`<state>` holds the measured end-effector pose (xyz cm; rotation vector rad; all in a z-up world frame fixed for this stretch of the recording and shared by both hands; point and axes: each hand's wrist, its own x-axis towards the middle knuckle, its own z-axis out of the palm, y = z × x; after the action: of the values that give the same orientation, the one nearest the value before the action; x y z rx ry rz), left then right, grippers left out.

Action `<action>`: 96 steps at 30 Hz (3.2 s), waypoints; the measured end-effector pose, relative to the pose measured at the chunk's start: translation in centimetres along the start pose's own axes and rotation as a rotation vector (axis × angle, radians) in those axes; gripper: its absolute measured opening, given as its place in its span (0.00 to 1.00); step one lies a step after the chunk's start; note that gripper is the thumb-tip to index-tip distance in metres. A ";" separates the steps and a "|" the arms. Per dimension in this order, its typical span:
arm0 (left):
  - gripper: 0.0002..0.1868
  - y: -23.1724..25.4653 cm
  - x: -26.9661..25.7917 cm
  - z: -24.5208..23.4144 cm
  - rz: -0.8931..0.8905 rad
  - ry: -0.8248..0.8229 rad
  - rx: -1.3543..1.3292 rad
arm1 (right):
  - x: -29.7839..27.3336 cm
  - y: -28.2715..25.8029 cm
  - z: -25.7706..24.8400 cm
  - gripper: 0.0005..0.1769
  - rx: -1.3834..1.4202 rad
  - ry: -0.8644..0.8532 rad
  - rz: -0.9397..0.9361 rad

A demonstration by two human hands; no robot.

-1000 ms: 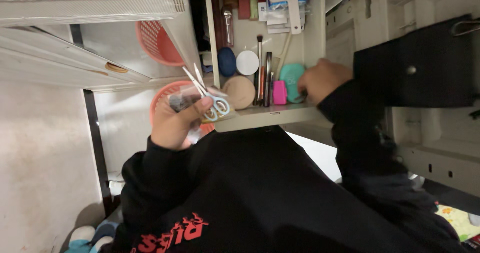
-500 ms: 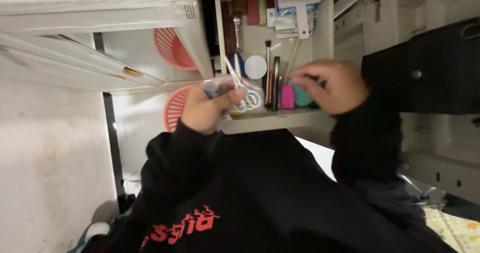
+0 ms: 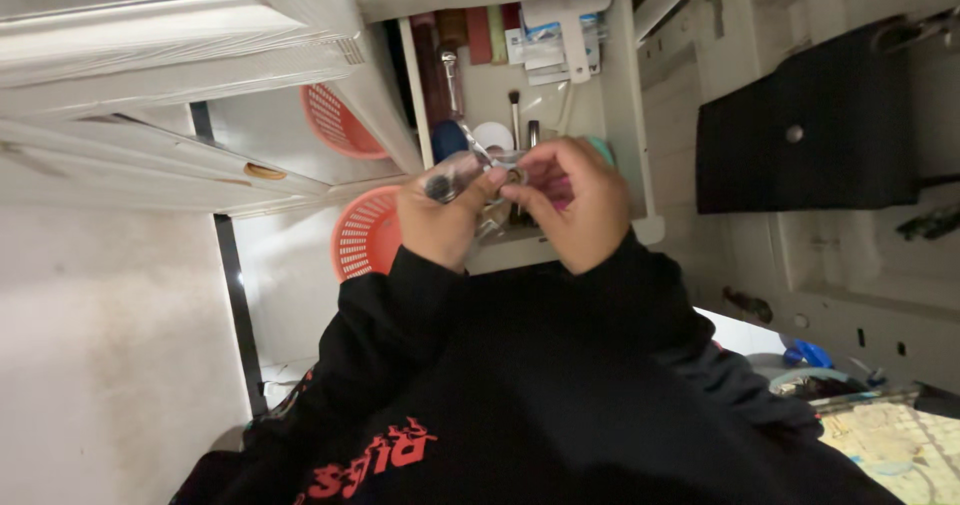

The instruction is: The person transfers small items from a pink basket into a white drawer, including scissors, a plastic bag, and a small white packet. They place each item into the drawer and close it.

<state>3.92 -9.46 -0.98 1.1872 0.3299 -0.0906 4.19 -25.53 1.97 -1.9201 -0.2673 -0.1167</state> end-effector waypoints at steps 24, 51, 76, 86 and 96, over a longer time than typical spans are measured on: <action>0.11 1.6 3.6 -3.1 0.111 -0.036 -0.071 | 5.0 2.3 -8.1 0.06 0.172 -0.270 0.238; 0.06 4.8 -1.2 -5.3 0.344 -0.119 0.588 | 7.6 2.8 -6.7 0.10 0.181 -0.523 0.038; 0.05 3.9 0.2 -3.5 0.417 -0.044 0.625 | 6.5 1.9 -8.6 0.15 -0.188 -0.292 -0.069; 0.08 3.1 0.1 -6.1 0.304 -0.092 0.437 | 12.2 3.9 -0.2 0.10 -0.935 -1.080 0.055; 0.04 2.5 -0.7 -5.5 0.379 -0.043 0.526 | 10.5 7.1 0.0 0.18 -0.816 -0.948 -0.117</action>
<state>2.71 -3.49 -0.35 1.7472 0.0336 0.1363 16.13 -26.55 -2.32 -2.6479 -1.0934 0.7348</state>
